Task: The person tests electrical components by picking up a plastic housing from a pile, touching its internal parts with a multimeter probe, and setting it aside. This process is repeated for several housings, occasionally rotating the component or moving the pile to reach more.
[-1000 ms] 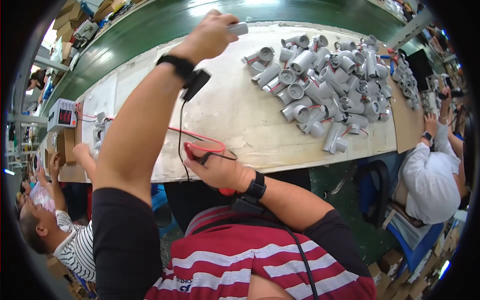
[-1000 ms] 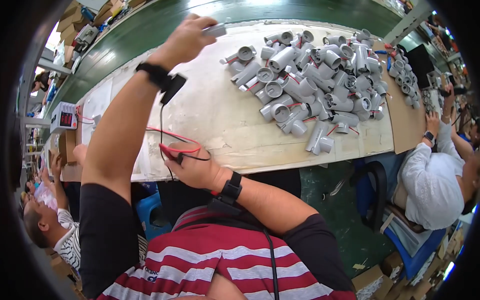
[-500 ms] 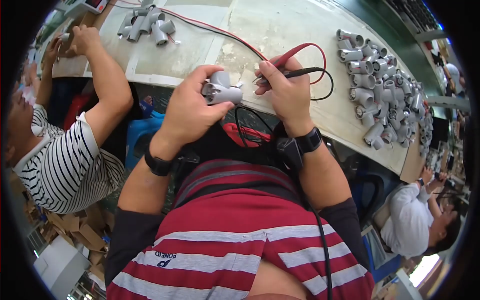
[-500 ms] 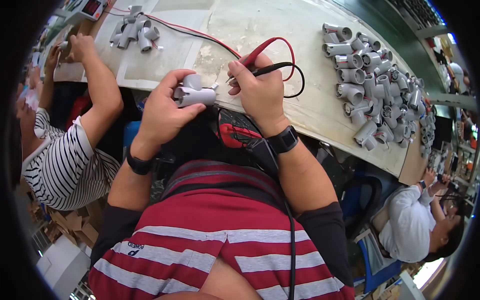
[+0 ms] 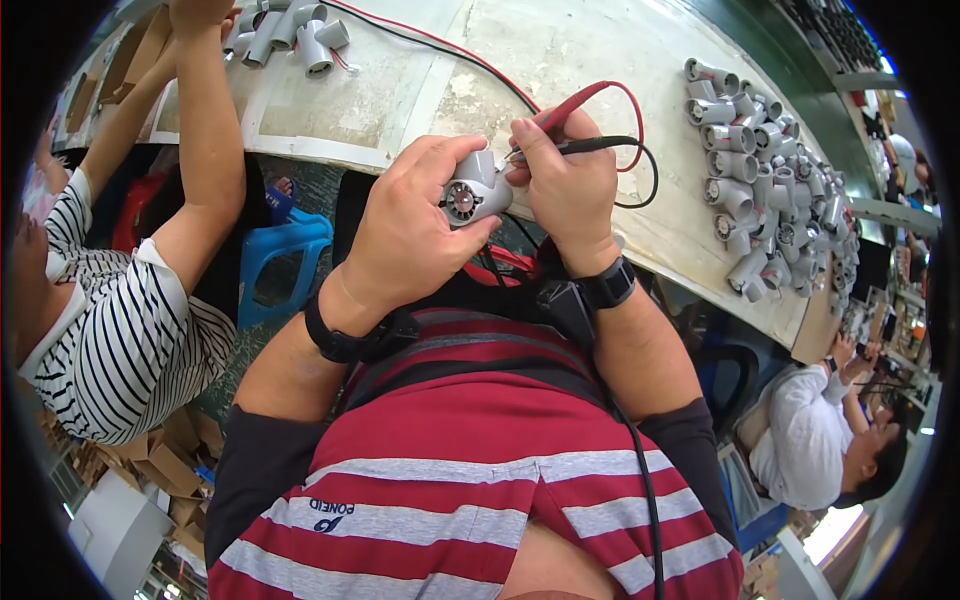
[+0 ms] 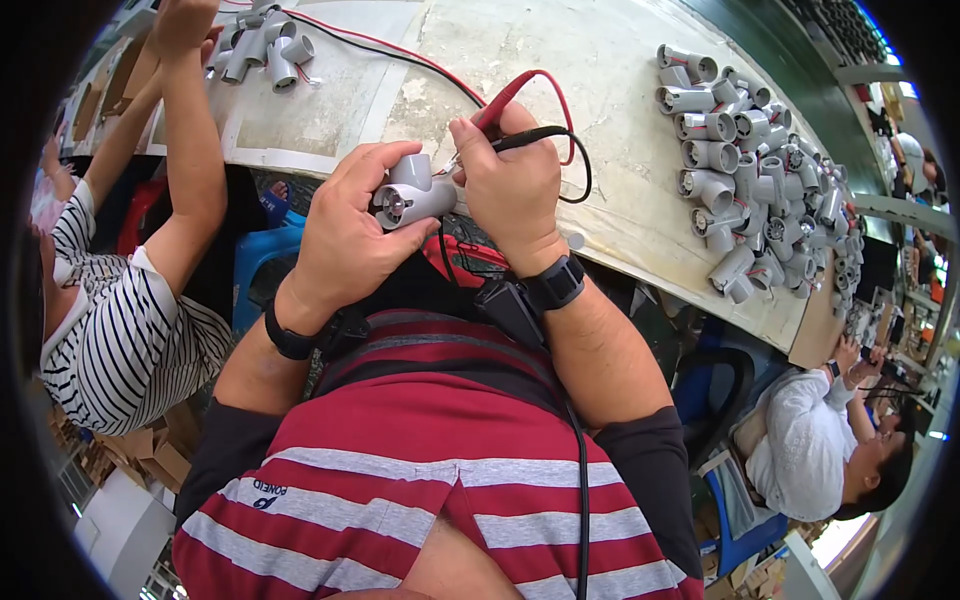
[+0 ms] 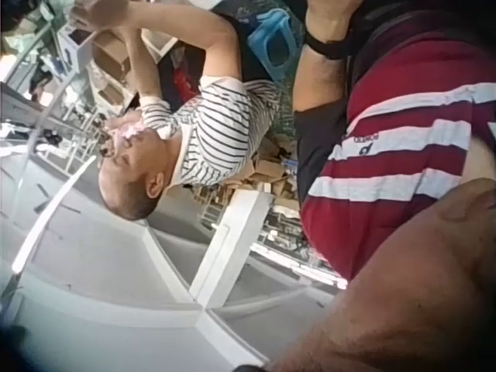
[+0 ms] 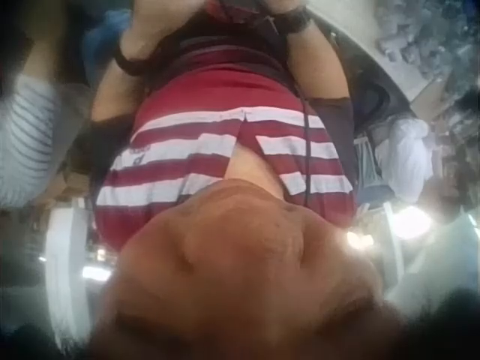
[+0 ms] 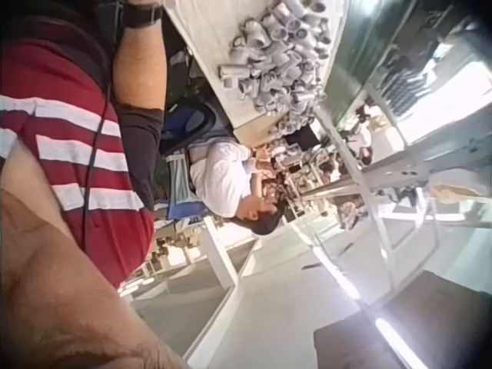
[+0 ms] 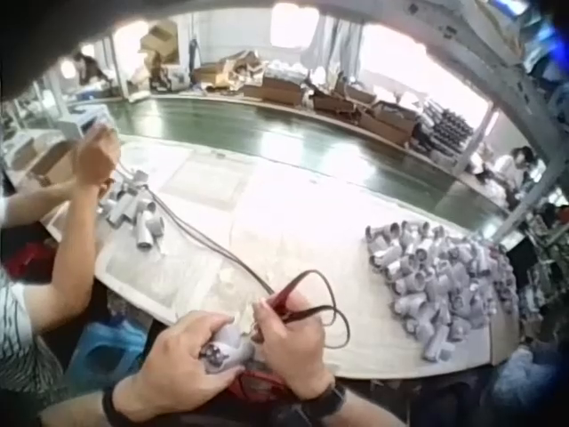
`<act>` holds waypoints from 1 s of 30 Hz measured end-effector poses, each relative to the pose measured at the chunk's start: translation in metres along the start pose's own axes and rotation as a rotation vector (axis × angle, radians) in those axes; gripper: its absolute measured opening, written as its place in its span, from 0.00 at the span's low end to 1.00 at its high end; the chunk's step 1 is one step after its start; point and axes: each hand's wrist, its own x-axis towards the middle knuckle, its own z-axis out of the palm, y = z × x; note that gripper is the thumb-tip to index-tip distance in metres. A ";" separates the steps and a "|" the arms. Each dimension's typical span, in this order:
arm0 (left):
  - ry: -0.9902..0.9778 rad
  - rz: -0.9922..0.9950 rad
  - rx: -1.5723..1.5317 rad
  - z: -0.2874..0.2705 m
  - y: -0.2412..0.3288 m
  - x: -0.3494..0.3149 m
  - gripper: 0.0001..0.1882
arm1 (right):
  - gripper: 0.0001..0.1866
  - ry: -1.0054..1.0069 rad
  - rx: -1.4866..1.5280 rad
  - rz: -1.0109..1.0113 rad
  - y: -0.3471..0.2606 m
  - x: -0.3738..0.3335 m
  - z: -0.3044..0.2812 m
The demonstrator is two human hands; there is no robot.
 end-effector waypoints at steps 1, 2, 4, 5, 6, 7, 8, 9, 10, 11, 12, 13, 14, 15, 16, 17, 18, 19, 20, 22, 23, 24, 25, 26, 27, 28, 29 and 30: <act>0.004 0.024 0.001 0.001 -0.001 0.000 0.34 | 0.07 -0.004 -0.014 0.006 -0.001 0.001 0.001; 0.008 0.049 0.001 0.002 -0.002 0.000 0.34 | 0.07 -0.006 -0.029 0.011 -0.002 0.002 0.000; 0.011 0.050 0.003 0.002 -0.002 -0.001 0.34 | 0.07 -0.007 -0.048 0.018 -0.002 0.002 0.000; 0.016 0.053 0.009 0.002 -0.003 -0.001 0.34 | 0.07 0.005 -0.096 -0.014 0.000 0.001 0.001; 0.020 0.055 0.015 0.002 -0.003 -0.001 0.35 | 0.07 0.016 -0.145 -0.045 0.002 -0.001 0.001; 0.020 0.054 0.013 0.003 -0.005 -0.002 0.35 | 0.07 0.026 -0.192 -0.077 0.004 -0.002 0.002; 0.012 0.049 -0.038 0.004 -0.007 -0.003 0.35 | 0.07 0.025 -0.194 -0.076 0.007 -0.002 0.002; 0.004 0.045 -0.090 0.005 -0.011 -0.004 0.34 | 0.07 0.031 -0.195 -0.110 0.011 -0.001 0.002; -0.005 0.041 -0.142 0.006 -0.013 -0.005 0.34 | 0.07 0.037 -0.196 -0.144 0.014 -0.001 0.001; -0.004 0.039 -0.145 0.007 -0.015 -0.006 0.34 | 0.07 0.043 -0.198 -0.178 0.016 0.000 0.001; -0.017 0.010 -0.216 0.008 -0.016 -0.007 0.34 | 0.07 0.040 -0.202 -0.176 0.015 -0.001 0.002; -0.031 -0.019 -0.287 0.010 -0.018 -0.009 0.34 | 0.07 0.045 -0.210 -0.172 0.014 -0.001 0.002; -0.044 -0.047 -0.358 0.011 -0.019 -0.010 0.34 | 0.07 0.049 -0.219 -0.167 0.013 -0.001 0.002; -0.042 -0.049 -0.362 0.012 -0.021 -0.011 0.34 | 0.07 0.054 -0.227 -0.163 0.012 -0.001 0.003; -0.020 -0.048 -0.386 0.014 -0.023 -0.012 0.33 | 0.07 0.052 -0.231 -0.163 0.013 -0.002 0.003; 0.000 -0.045 -0.409 0.014 -0.025 -0.012 0.32 | 0.07 0.058 -0.230 -0.179 0.015 -0.002 0.004; 0.021 -0.042 -0.432 0.015 -0.027 -0.011 0.31 | 0.07 0.064 -0.229 -0.196 0.017 -0.003 0.005; 0.021 -0.041 -0.436 0.016 -0.029 -0.011 0.31 | 0.07 0.070 -0.227 -0.213 0.018 -0.003 0.005; 0.032 -0.076 -0.498 0.018 -0.030 -0.011 0.32 | 0.07 0.071 -0.230 -0.215 0.019 -0.003 0.005; 0.054 -0.147 -0.622 0.020 -0.032 -0.011 0.35 | 0.07 0.065 -0.248 -0.207 0.019 -0.003 0.005; 0.054 -0.146 -0.625 0.021 -0.034 -0.011 0.35 | 0.07 0.062 -0.257 -0.203 0.019 -0.003 0.005; 0.036 -0.134 -0.606 0.021 -0.037 -0.011 0.36 | 0.07 0.063 -0.260 -0.203 0.018 -0.004 0.005; 0.018 -0.122 -0.587 0.021 -0.039 -0.011 0.36 | 0.07 0.068 -0.344 -0.294 0.016 -0.005 0.006; 0.000 -0.110 -0.567 0.020 -0.041 -0.011 0.37 | 0.07 0.072 -0.429 -0.384 0.013 -0.007 0.007; 0.000 -0.107 -0.569 0.021 -0.041 -0.010 0.37 | 0.07 0.078 -0.512 -0.476 0.012 -0.007 0.008; 0.014 -0.092 -0.544 0.021 -0.041 -0.011 0.37 | 0.07 0.080 -0.514 -0.478 0.014 -0.007 0.007; 0.029 -0.078 -0.518 0.021 -0.040 -0.011 0.37 | 0.07 0.087 -0.428 -0.428 0.019 -0.008 0.006; 0.044 -0.063 -0.492 0.021 -0.039 -0.011 0.37 | 0.07 0.094 -0.340 -0.379 0.025 -0.009 0.005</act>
